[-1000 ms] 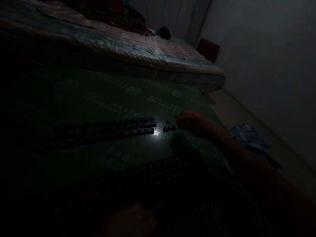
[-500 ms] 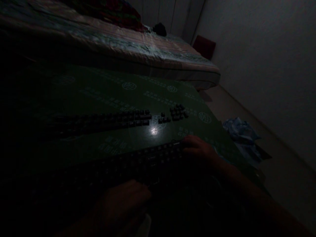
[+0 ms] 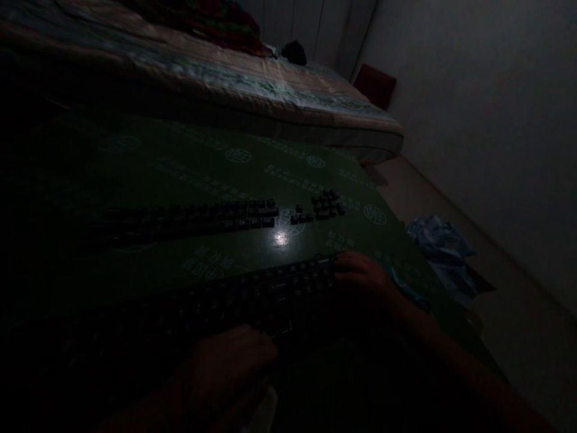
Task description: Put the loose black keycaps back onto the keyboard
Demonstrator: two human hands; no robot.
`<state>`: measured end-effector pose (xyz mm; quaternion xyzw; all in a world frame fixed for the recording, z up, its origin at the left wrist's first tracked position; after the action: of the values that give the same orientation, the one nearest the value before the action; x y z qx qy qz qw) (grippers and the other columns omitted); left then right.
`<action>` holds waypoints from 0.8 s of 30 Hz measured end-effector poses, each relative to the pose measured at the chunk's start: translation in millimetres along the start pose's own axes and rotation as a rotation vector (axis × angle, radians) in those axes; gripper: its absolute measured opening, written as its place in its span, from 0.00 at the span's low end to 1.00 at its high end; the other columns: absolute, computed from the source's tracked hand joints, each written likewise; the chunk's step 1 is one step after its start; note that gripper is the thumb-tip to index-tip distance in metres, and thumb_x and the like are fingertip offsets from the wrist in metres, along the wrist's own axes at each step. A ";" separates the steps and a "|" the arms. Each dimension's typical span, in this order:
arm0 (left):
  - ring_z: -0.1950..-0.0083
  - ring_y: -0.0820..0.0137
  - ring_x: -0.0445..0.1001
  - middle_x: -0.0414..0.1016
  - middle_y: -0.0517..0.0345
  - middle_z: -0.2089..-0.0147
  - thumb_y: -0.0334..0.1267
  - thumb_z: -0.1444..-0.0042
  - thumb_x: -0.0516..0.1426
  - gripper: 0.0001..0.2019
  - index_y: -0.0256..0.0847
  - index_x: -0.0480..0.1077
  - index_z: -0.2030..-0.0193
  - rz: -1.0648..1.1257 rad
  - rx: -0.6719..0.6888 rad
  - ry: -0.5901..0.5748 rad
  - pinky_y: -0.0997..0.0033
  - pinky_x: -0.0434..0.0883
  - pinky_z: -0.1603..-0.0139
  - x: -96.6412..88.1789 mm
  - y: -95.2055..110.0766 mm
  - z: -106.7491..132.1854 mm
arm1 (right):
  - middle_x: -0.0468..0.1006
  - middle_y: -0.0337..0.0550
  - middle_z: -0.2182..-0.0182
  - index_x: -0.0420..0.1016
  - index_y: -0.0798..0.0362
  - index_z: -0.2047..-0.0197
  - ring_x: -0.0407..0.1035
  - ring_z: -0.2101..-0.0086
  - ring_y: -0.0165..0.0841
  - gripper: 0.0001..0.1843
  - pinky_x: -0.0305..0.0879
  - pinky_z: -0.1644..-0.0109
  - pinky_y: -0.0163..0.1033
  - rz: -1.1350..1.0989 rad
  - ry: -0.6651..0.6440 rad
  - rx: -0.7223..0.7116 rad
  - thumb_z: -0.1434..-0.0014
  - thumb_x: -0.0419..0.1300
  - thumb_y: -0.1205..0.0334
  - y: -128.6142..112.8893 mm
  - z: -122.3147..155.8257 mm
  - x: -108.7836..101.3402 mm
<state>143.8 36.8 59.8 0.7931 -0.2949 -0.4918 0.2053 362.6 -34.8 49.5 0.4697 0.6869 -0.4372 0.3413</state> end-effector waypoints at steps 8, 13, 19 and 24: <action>0.63 0.71 0.70 0.72 0.55 0.63 0.24 0.43 0.47 0.11 0.39 0.66 0.59 -0.010 -0.116 -0.072 0.74 0.70 0.60 -8.8 7.0 -2.4 | 0.76 0.50 0.52 0.69 0.50 0.50 0.67 0.46 0.35 0.13 0.70 0.46 0.44 0.061 -0.050 -0.184 0.35 0.49 0.67 -28.6 -14.8 -3.5; 0.62 0.71 0.70 0.72 0.56 0.63 0.24 0.44 0.48 0.11 0.39 0.65 0.58 -0.024 -0.112 -0.083 0.75 0.69 0.62 -0.4 0.8 1.0 | 0.76 0.51 0.54 0.71 0.52 0.53 0.68 0.47 0.37 0.14 0.71 0.47 0.45 0.113 -0.080 -0.192 0.34 0.46 0.67 -40.3 -21.6 -4.8; 0.67 0.71 0.68 0.71 0.57 0.66 0.25 0.45 0.48 0.10 0.39 0.65 0.59 -0.003 -0.004 0.001 0.74 0.63 0.72 3.2 -1.9 2.2 | 0.76 0.49 0.51 0.70 0.48 0.47 0.70 0.47 0.38 0.14 0.73 0.49 0.45 0.011 -0.037 -0.074 0.35 0.51 0.62 -17.6 -10.8 -2.3; 0.63 0.70 0.69 0.72 0.55 0.63 0.24 0.43 0.47 0.11 0.38 0.65 0.57 -0.009 -0.093 -0.089 0.73 0.66 0.65 1.5 -0.7 0.9 | 0.75 0.51 0.48 0.70 0.49 0.46 0.60 0.40 0.41 0.15 0.68 0.44 0.51 0.090 0.056 -0.104 0.36 0.54 0.64 -14.8 12.2 5.3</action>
<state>143.7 36.3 58.1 0.7614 -0.2768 -0.5408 0.2265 347.7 -46.9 44.2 0.4938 0.6960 -0.3718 0.3654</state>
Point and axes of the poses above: each hand's wrist, its own z-axis away from the middle knuckle, its own x-axis out of the palm, y = z × x, the point moved 8 cm from there along -z, towards the middle knuckle
